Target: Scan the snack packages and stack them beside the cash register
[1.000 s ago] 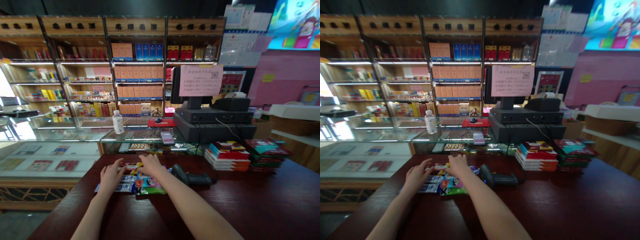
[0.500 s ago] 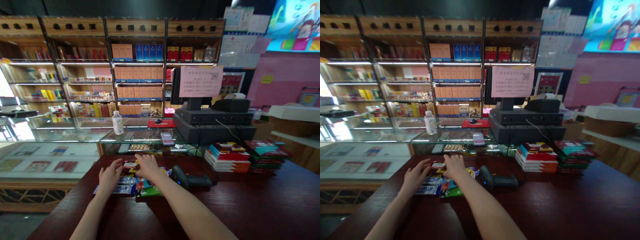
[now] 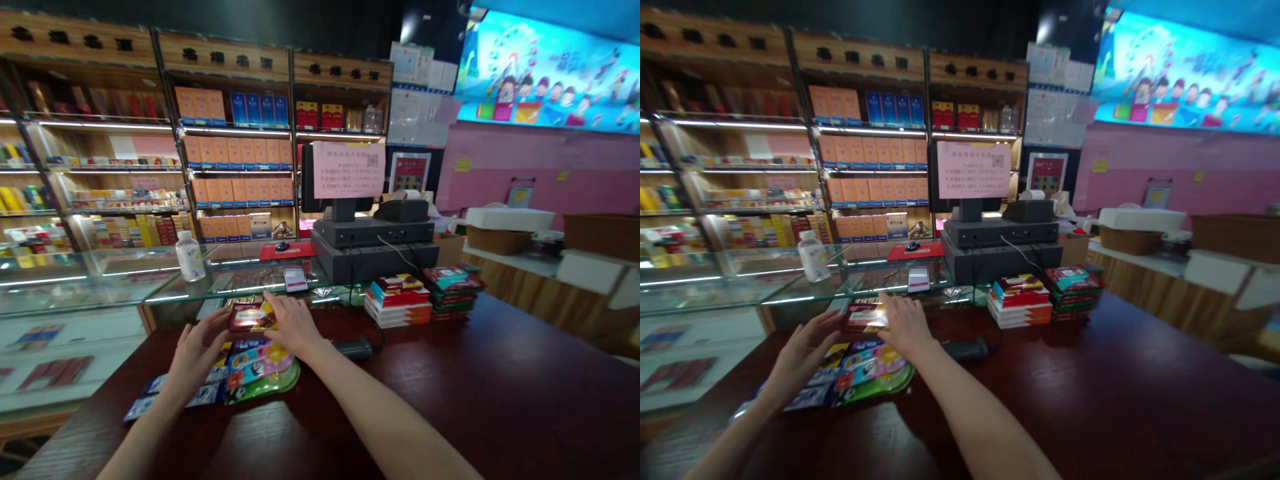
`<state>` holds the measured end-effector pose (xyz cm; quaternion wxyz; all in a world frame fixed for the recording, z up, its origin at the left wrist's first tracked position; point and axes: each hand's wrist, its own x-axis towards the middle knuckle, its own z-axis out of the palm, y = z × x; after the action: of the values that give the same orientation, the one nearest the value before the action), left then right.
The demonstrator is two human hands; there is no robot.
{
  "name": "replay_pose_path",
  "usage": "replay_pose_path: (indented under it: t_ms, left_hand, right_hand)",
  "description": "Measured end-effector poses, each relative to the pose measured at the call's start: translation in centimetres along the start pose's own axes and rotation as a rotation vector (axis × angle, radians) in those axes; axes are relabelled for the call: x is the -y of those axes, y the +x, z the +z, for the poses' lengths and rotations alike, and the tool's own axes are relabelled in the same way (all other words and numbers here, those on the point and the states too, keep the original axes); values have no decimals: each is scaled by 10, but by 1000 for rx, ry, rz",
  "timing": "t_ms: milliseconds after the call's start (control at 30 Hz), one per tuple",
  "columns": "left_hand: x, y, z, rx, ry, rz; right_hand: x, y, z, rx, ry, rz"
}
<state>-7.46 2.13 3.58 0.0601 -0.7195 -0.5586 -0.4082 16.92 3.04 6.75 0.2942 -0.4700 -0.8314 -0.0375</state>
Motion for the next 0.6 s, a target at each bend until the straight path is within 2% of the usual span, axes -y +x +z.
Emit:
replay_pose_path:
  t_ms: [133,300,600]
  left_hand:
    - [-25,11,13,99,-110,40]
    - [-56,18,39,91,-173,106]
    - [-111,16,79,110,-233,163]
  right_hand:
    - [-25,-19,-15,-55,46,25]
    - [-57,-44,-28,-111,71,42]
    - [-109,-79,-47,-186,88,70]
